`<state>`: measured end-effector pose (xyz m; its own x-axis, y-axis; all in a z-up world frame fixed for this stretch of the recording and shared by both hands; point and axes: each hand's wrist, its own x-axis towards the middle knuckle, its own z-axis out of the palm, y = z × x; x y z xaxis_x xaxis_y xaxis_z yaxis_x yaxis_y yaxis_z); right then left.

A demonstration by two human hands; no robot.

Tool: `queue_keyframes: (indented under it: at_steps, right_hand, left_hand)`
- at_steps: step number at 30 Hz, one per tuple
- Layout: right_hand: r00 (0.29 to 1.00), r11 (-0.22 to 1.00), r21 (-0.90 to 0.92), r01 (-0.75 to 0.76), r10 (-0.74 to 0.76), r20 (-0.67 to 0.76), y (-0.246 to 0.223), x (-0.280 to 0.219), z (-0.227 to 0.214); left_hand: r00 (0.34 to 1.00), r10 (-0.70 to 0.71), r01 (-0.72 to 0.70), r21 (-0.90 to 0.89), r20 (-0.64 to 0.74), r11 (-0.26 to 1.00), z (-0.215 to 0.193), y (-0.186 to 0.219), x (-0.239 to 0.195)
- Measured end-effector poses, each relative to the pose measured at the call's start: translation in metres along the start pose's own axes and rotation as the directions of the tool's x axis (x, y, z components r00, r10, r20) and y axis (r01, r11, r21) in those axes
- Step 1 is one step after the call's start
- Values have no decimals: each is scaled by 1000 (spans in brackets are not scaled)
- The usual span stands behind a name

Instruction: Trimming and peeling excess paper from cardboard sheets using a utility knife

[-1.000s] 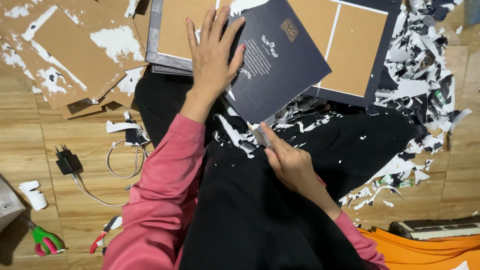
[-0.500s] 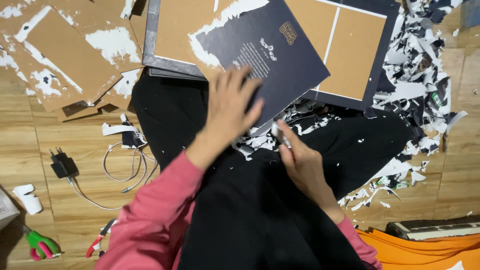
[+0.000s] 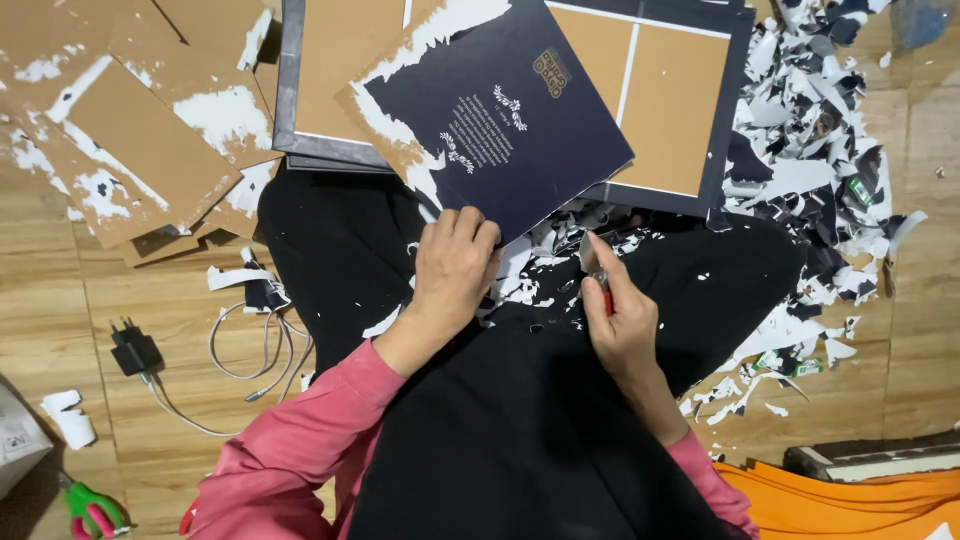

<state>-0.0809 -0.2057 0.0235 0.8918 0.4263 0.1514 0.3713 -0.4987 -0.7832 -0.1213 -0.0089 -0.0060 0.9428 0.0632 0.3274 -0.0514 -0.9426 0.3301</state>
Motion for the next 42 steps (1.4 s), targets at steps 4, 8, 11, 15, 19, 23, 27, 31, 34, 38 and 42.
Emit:
queue_keyframes:
  at_steps: [4, 8, 11, 15, 19, 23, 27, 31, 34, 38, 42]
  right_hand:
    - [1000, 1000, -7, 9, -9, -13, 7, -6, -3]
    - [999, 999, -33, 37, -37, -3, -3, -4, -8]
    - [999, 999, -39, 34, -34, -8, -7, -9, -9]
    - [1000, 999, -51, 8, -9, -19, 0, -23, -5]
    - [1000, 998, -58, 4, -5, -14, -9, -35, -5]
    - [999, 995, -86, 52, -53, 1, -7, -52, -2]
    - [996, 988, -128, 86, -85, 16, 0, -70, 2]
    - [994, 988, -112, 107, -107, 6, -6, -76, -1]
    - [993, 989, -88, 119, -119, 0, -11, -80, -2]
    - [988, 985, -79, 154, -156, -11, -18, -84, -3]
    - [982, 980, -69, 186, -188, -19, -27, -88, -4]
  left_hand:
    - [998, 46, -43, 45, -53, 998, 7, -2, -2]
    - [972, 159, -122, 211, -170, 970, 17, -15, 3]
    - [955, 225, -154, 329, -193, 932, 12, -24, 12]
    - [944, 292, -206, 419, -153, 884, 8, -37, 19]
    - [933, 317, -223, 420, -170, 880, 9, -41, 18]
    - [953, 262, -194, 358, -153, 913, 9, -43, 16]
    - [966, 226, -168, 357, -126, 919, -3, -33, 13]
    - [972, 202, -150, 350, -120, 925, -7, -26, 14]
    - [965, 247, -179, 460, -91, 870, 24, -39, 19]
    - [927, 356, -229, 577, -115, 784, 44, -45, 24]
    - [884, 437, -228, 662, -167, 714, 57, -54, 30]
